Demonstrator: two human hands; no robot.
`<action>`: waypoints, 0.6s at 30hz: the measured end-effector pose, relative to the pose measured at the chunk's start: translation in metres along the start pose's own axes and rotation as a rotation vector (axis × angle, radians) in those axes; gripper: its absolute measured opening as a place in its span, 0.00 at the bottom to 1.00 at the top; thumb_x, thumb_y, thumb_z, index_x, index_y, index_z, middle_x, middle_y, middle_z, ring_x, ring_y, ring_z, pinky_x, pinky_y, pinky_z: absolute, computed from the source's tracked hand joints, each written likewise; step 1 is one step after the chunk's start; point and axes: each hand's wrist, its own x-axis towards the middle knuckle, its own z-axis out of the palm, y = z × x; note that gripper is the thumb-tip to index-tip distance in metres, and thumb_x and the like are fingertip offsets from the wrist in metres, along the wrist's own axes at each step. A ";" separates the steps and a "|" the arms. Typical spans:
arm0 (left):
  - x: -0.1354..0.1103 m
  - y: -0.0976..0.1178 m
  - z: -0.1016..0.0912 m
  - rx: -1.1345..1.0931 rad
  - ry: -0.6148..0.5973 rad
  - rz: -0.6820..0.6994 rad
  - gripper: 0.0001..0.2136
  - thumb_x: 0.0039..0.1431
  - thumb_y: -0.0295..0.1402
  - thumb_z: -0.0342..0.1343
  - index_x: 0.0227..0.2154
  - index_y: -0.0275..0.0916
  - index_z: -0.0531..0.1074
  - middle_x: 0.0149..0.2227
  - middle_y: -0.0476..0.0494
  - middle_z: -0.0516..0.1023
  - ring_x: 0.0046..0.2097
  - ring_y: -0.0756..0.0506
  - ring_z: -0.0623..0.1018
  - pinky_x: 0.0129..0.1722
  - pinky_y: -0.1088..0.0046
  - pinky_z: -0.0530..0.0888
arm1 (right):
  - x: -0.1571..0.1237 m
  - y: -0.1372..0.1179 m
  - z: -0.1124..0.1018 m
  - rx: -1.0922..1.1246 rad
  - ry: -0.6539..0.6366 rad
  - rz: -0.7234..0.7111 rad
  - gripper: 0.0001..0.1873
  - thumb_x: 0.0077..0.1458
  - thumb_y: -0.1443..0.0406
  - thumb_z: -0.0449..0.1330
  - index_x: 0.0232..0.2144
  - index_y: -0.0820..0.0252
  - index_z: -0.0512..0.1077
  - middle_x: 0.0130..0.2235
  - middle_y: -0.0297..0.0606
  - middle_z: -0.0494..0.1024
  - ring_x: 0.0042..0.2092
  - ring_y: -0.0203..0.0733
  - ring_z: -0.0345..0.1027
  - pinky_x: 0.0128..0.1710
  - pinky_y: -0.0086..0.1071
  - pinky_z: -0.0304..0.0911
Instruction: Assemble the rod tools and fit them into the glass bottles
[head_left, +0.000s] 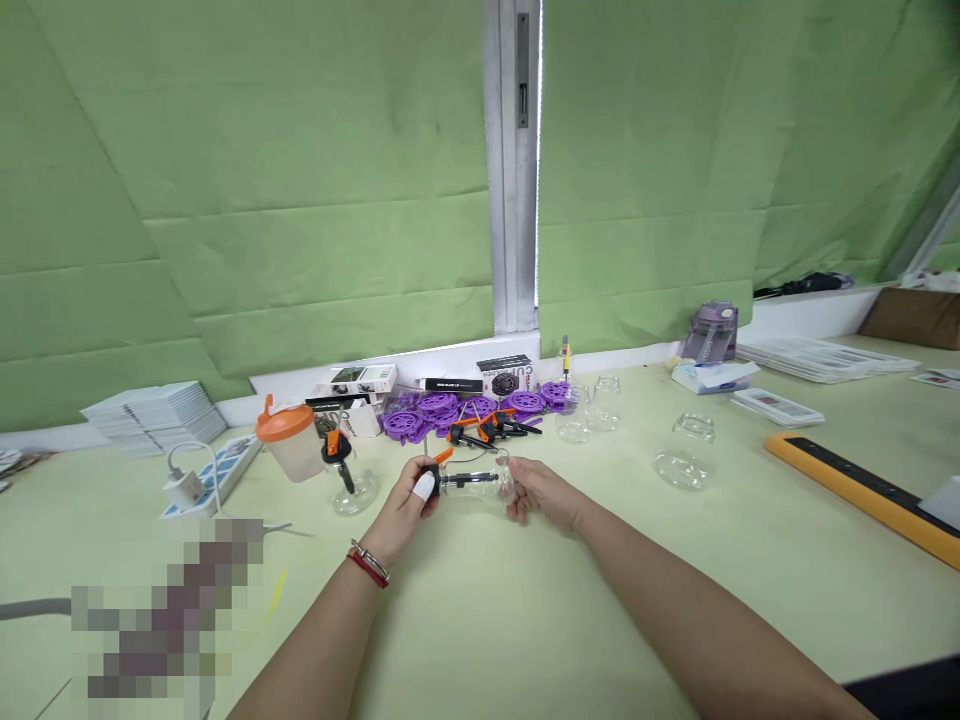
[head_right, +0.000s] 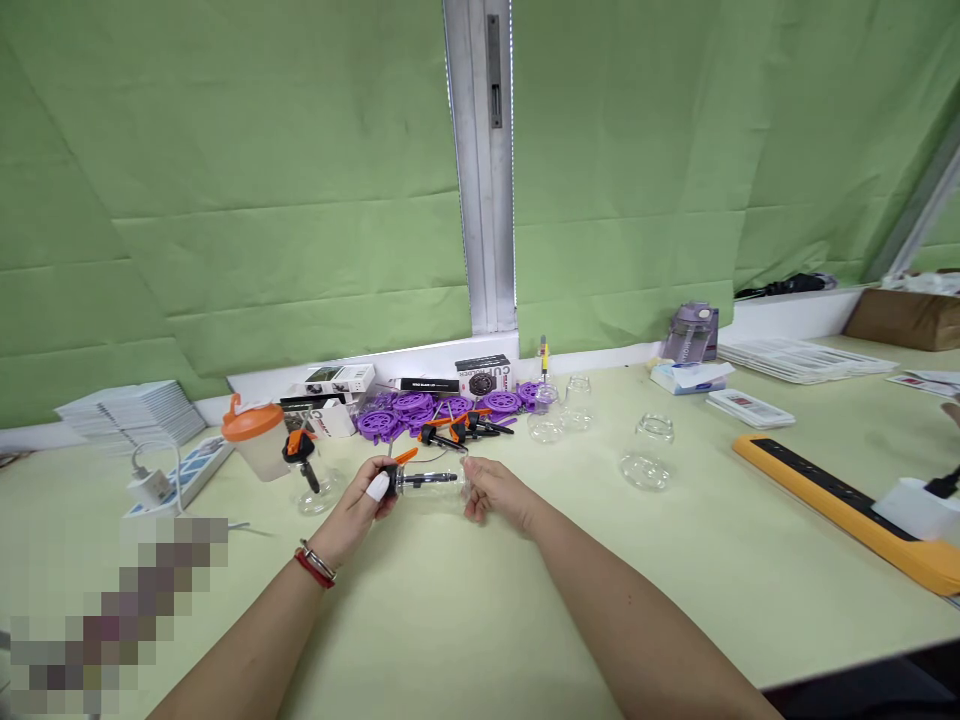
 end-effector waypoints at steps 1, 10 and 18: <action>0.000 0.000 0.000 0.001 -0.001 0.001 0.18 0.58 0.48 0.48 0.44 0.41 0.59 0.27 0.52 0.63 0.27 0.52 0.62 0.26 0.75 0.60 | 0.001 0.000 0.001 0.002 0.013 0.016 0.34 0.54 0.44 0.51 0.53 0.63 0.63 0.29 0.38 0.70 0.24 0.36 0.68 0.19 0.28 0.61; 0.001 -0.001 -0.002 -0.003 0.017 -0.018 0.18 0.58 0.48 0.48 0.45 0.42 0.59 0.27 0.52 0.64 0.27 0.52 0.63 0.26 0.76 0.60 | -0.010 -0.006 -0.005 0.007 -0.090 -0.077 0.46 0.45 0.58 0.67 0.61 0.44 0.48 0.52 0.42 0.62 0.35 0.36 0.72 0.40 0.37 0.68; 0.001 -0.004 -0.001 0.018 -0.006 -0.019 0.16 0.60 0.47 0.45 0.45 0.41 0.58 0.26 0.53 0.64 0.27 0.52 0.61 0.26 0.76 0.60 | -0.003 -0.002 0.000 -0.062 0.009 -0.025 0.33 0.53 0.45 0.53 0.54 0.58 0.62 0.45 0.46 0.71 0.34 0.37 0.69 0.29 0.31 0.68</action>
